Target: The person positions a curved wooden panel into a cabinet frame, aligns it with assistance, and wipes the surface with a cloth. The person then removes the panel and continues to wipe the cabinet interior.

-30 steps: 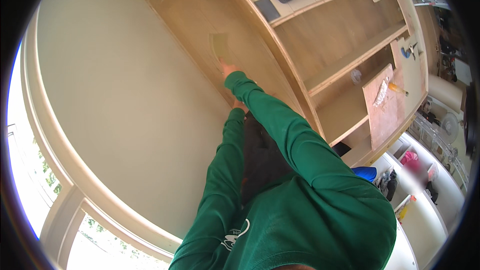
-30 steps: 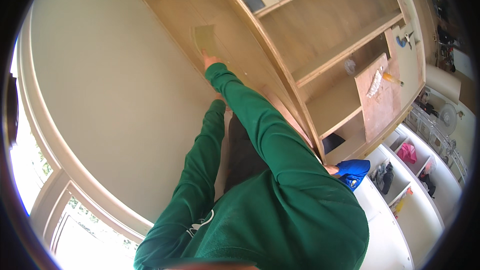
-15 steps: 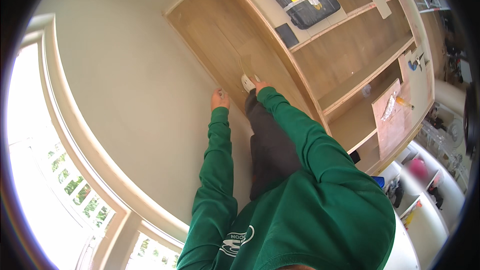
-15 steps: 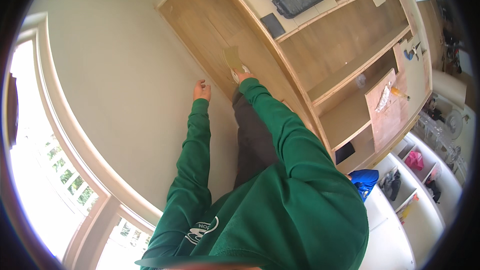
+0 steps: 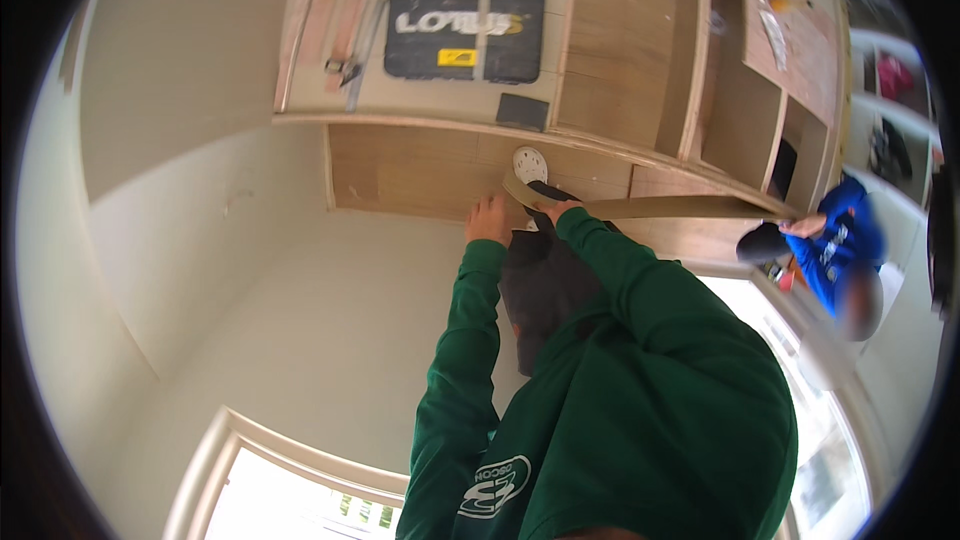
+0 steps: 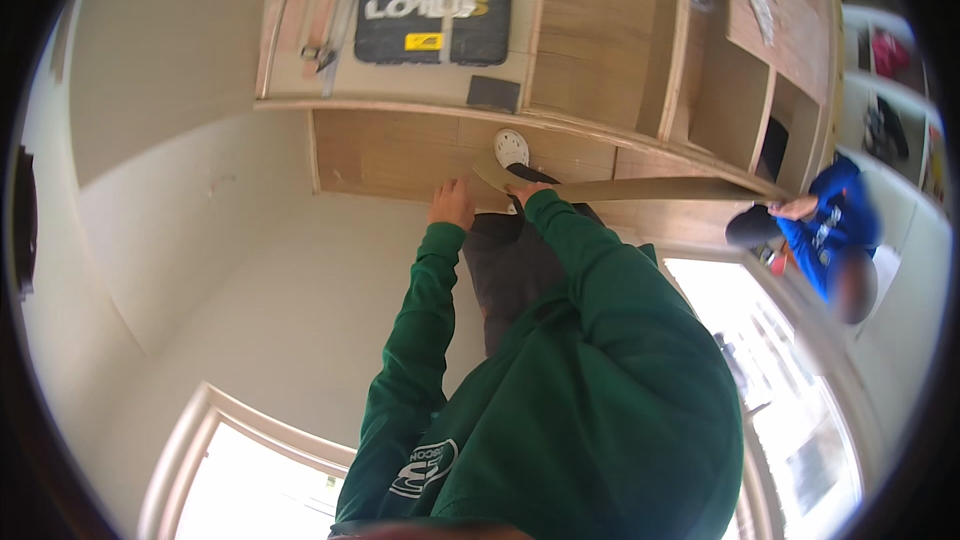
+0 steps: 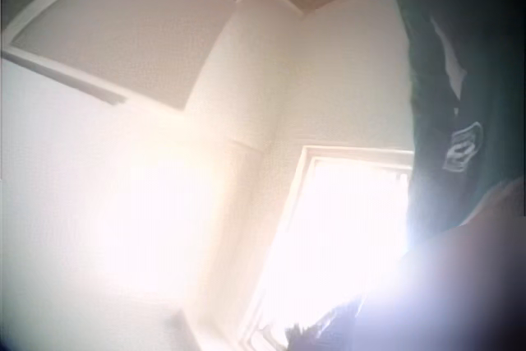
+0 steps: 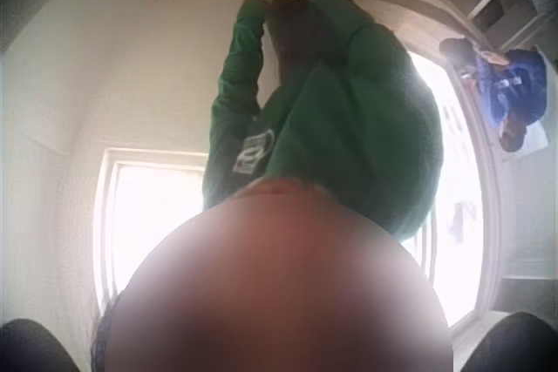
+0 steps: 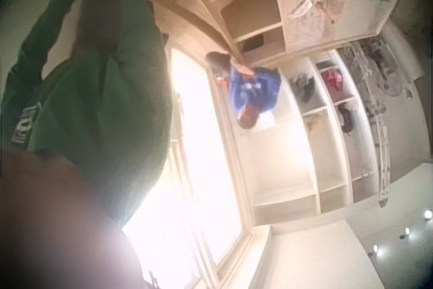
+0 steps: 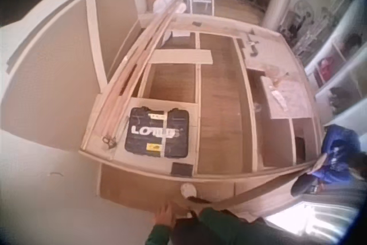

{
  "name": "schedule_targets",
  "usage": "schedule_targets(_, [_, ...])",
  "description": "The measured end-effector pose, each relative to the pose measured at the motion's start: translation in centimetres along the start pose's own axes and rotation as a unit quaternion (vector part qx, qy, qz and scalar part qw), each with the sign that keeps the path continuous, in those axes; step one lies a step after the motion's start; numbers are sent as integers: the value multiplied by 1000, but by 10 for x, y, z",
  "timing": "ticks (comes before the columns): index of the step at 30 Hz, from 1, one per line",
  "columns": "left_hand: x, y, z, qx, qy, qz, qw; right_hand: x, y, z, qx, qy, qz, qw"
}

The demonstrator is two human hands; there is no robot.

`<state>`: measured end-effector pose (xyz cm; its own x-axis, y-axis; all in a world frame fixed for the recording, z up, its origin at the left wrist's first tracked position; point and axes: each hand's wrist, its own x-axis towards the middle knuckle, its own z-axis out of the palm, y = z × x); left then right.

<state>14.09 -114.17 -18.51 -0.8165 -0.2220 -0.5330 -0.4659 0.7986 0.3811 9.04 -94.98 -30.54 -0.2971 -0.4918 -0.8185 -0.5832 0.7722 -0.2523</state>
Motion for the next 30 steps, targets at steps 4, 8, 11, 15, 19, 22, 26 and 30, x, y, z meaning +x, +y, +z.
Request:
schedule_targets(4, [39, 0, -6, 75, -86, 134, 984, 10, 1, -14, 55, 21, 56, 997])
schedule_targets(8, [87, 7, -11, 174, -205, 225, 937, 23, 7, -38, 147, -4, 139, 979])
schedule_targets(11, [125, 11, -25, 196, -236, 270, 913, 32, 11, -57, 193, -30, 156, 968])
schedule_targets(15, [152, 8, -60, 213, -279, 339, 873, 42, 5, -68, 244, -103, 221, 939])
schedule_targets(19, [170, 16, -78, 217, -305, 378, 847, 49, 0, -69, 269, -110, 264, 920])
schedule_targets(22, [178, 27, -67, 259, -317, 418, 811, 48, 0, -72, 279, -113, 272, 914])
schedule_targets(26, [174, 42, -16, 322, -269, 504, 755, 42, -2, -76, 309, -74, 260, 912])
schedule_targets(30, [168, 38, 48, 377, -316, 469, 734, 36, -14, -63, 345, -12, 276, 897])
